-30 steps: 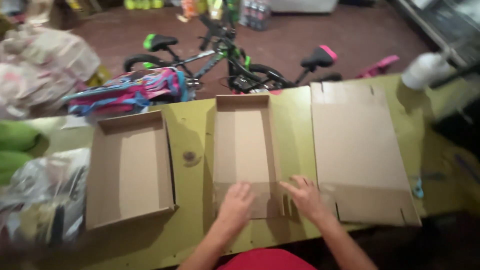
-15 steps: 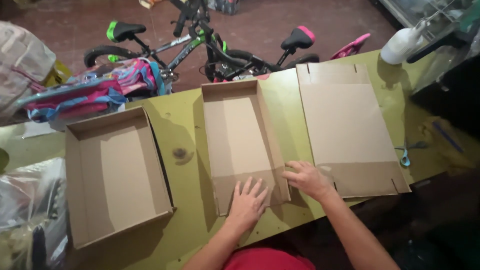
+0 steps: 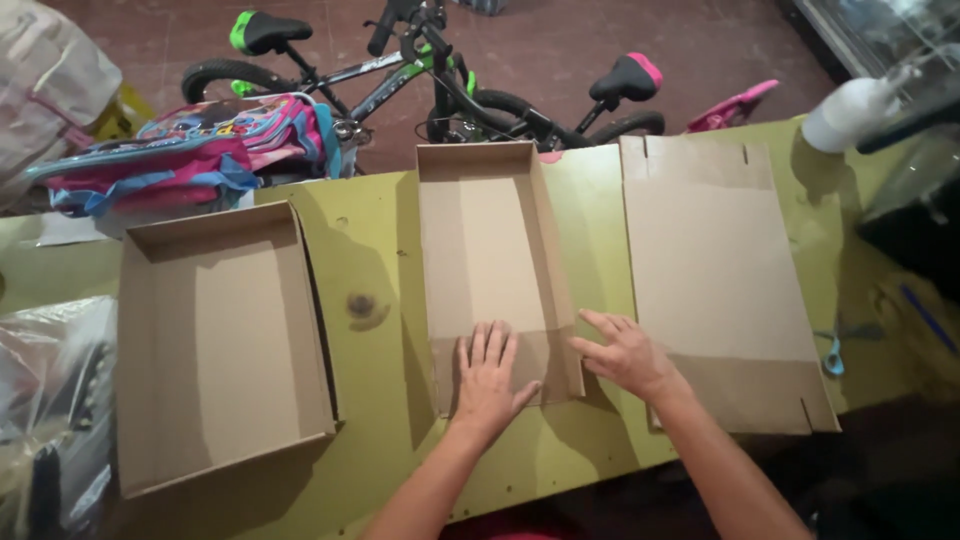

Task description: Assembling cardboard boxes by folding flat sheets along pre-scored lines

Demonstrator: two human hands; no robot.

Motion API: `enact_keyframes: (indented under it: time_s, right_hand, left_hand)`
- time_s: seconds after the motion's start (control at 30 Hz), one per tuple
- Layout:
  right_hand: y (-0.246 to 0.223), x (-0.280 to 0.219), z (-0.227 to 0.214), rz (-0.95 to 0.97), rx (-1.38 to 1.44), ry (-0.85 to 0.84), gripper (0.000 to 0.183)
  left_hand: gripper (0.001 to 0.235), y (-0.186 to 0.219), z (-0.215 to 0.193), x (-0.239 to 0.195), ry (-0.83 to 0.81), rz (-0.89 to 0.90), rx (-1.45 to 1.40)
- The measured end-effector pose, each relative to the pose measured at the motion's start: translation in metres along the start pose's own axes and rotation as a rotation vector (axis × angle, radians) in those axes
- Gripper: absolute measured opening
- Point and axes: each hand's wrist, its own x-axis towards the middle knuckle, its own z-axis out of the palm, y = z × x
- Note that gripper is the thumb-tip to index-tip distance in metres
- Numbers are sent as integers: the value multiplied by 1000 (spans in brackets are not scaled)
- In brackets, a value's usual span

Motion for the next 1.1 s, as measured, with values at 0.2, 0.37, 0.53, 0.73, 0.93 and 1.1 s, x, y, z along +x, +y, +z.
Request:
enact_keyframes:
  time_s: [0.2,0.37,0.53,0.73,0.93,1.1]
  right_hand:
    - [26,18,12,-93,79,54,40]
    - [32,2,44,-102,51,136,31]
    - [26,4,57,-81,42,136,25]
    - [10,27,41,42,49,211,23]
    - [1,41,42,107,41,288,22]
    - [-2,50,37,156,17,265,22]
  left_hand:
    - [87,-1,18,14,123,-75,36]
    - [88,-1,26,16,72,-109,27]
    - [90,-1,27,17,62,-116,46]
    - [96,1,23,16,3,-121,74]
    - [105,-3,35,13,146,-135,63]
    - [104,0,30,14,186,-120,34]
